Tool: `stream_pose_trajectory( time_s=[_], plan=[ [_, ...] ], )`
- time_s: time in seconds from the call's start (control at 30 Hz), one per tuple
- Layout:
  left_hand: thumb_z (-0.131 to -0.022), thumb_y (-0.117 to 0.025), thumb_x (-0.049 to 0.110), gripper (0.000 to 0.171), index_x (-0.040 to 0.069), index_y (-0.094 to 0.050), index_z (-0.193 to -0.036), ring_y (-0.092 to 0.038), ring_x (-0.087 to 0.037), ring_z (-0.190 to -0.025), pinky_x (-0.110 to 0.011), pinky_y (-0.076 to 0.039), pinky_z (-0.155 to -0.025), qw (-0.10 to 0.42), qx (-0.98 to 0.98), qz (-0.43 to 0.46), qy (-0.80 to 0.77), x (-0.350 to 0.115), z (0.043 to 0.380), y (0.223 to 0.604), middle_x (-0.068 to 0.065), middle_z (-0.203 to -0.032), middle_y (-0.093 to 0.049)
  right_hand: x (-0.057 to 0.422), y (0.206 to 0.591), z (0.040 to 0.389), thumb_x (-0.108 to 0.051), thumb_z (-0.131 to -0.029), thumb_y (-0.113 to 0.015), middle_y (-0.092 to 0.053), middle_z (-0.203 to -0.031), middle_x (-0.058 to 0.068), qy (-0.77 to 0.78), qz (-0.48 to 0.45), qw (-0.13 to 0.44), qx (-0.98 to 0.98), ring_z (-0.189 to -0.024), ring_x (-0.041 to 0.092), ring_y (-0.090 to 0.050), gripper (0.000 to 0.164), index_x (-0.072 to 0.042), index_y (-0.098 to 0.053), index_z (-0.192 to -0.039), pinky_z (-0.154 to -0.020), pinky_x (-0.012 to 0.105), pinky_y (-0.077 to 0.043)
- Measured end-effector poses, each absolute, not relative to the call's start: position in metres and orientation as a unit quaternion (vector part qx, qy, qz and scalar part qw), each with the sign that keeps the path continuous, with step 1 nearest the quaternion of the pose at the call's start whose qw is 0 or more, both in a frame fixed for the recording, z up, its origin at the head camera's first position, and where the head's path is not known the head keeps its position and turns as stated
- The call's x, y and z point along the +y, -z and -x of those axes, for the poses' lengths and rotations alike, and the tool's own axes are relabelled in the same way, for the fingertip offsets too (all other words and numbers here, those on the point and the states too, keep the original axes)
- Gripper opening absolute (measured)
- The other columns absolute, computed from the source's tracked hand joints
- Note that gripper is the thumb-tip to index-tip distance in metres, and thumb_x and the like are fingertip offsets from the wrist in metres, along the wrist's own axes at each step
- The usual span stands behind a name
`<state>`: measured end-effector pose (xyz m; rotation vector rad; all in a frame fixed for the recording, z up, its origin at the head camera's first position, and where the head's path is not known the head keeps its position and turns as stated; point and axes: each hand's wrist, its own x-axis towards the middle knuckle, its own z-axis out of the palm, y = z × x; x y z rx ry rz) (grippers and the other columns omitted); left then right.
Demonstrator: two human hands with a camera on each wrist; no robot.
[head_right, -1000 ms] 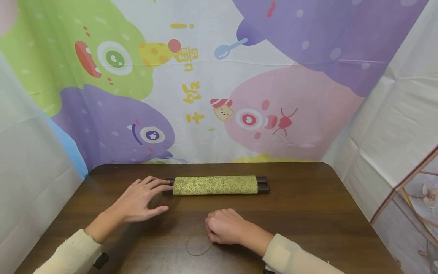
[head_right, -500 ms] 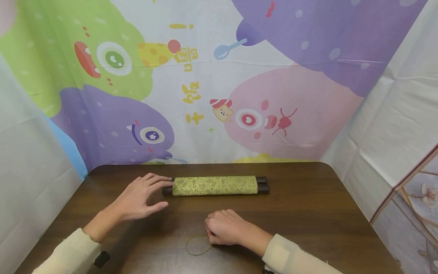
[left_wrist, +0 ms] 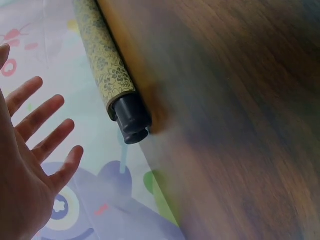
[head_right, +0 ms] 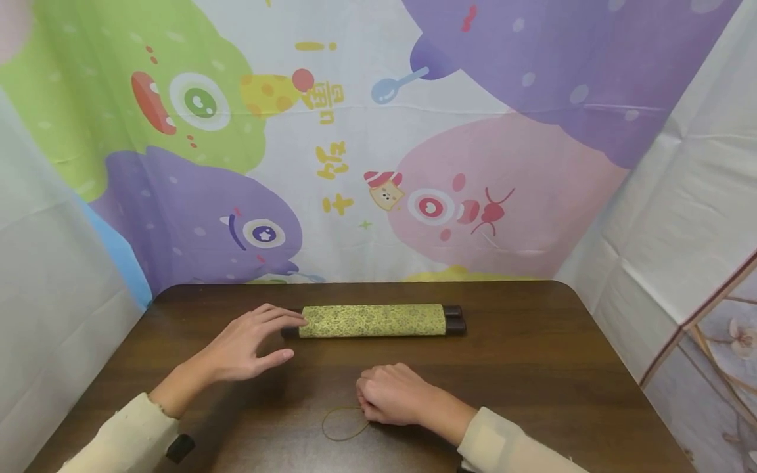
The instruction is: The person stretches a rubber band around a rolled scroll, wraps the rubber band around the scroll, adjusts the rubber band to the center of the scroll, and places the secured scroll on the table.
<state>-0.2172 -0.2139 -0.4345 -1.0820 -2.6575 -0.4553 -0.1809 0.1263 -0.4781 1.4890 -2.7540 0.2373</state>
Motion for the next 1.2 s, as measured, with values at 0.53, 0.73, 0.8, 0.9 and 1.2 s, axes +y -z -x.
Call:
stream_pose_trajectory(
  time_s=[0.53, 0.73, 0.8, 0.9, 1.2],
  plan=[
    [-0.101, -0.075, 0.044, 0.048, 0.022, -0.075, -0.144, -0.066, -0.027, -0.137, -0.057, -0.059, -0.102, 0.107, -0.916, 0.357, 0.148, -0.216, 0.216, 0.436, 0.003, -0.148, -0.075, 0.135, 0.478, 0.195, -0.005, -0.083, -0.084, -0.064, -0.072, -0.011, -0.134, -0.505, 0.035, -0.852, -0.067, -0.005, -0.043, 0.021, -0.019, -0.070, -0.077, -0.061, 0.017, -0.042],
    [-0.101, -0.075, 0.045, 0.048, 0.022, -0.076, -0.143, -0.066, -0.027, -0.137, -0.057, -0.059, -0.103, 0.108, -0.915, 0.360, 0.148, -0.216, 0.216, 0.436, 0.003, -0.147, -0.075, 0.139, 0.485, 0.201, -0.008, -0.094, -0.086, -0.076, -0.085, -0.004, -0.153, -0.525, 0.037, -0.836, -0.076, 0.000, -0.060, 0.007, -0.013, -0.082, -0.096, -0.070, 0.018, -0.053],
    [-0.101, -0.075, 0.045, 0.047, 0.022, -0.076, -0.142, -0.067, -0.027, -0.137, -0.057, -0.059, -0.104, 0.109, -0.915, 0.361, 0.147, -0.216, 0.216, 0.436, 0.003, -0.147, -0.076, 0.140, 0.482, 0.200, -0.006, -0.095, -0.085, -0.079, -0.090, -0.003, -0.147, -0.527, 0.047, -0.836, -0.082, 0.002, -0.065, 0.009, -0.011, -0.085, -0.103, -0.073, 0.018, -0.056],
    [-0.101, -0.074, 0.046, 0.047, 0.022, -0.076, -0.143, -0.067, -0.027, -0.137, -0.057, -0.059, -0.103, 0.109, -0.915, 0.360, 0.146, -0.215, 0.216, 0.435, 0.003, -0.147, -0.076, 0.138, 0.469, 0.193, -0.001, -0.091, -0.085, -0.077, -0.090, -0.003, -0.132, -0.518, 0.049, -0.844, -0.084, 0.004, -0.066, 0.014, -0.012, -0.087, -0.100, -0.075, 0.016, -0.055],
    [-0.101, -0.076, 0.044, 0.047, 0.022, -0.076, -0.142, -0.067, -0.027, -0.137, -0.057, -0.059, -0.102, 0.107, -0.915, 0.360, 0.144, -0.215, 0.216, 0.434, 0.002, -0.146, -0.076, 0.142, 0.454, 0.195, -0.002, -0.093, -0.083, -0.076, -0.090, -0.005, -0.136, -0.500, 0.058, -0.853, -0.083, 0.004, -0.064, 0.013, -0.015, -0.086, -0.093, -0.074, 0.014, -0.052]
  ],
)
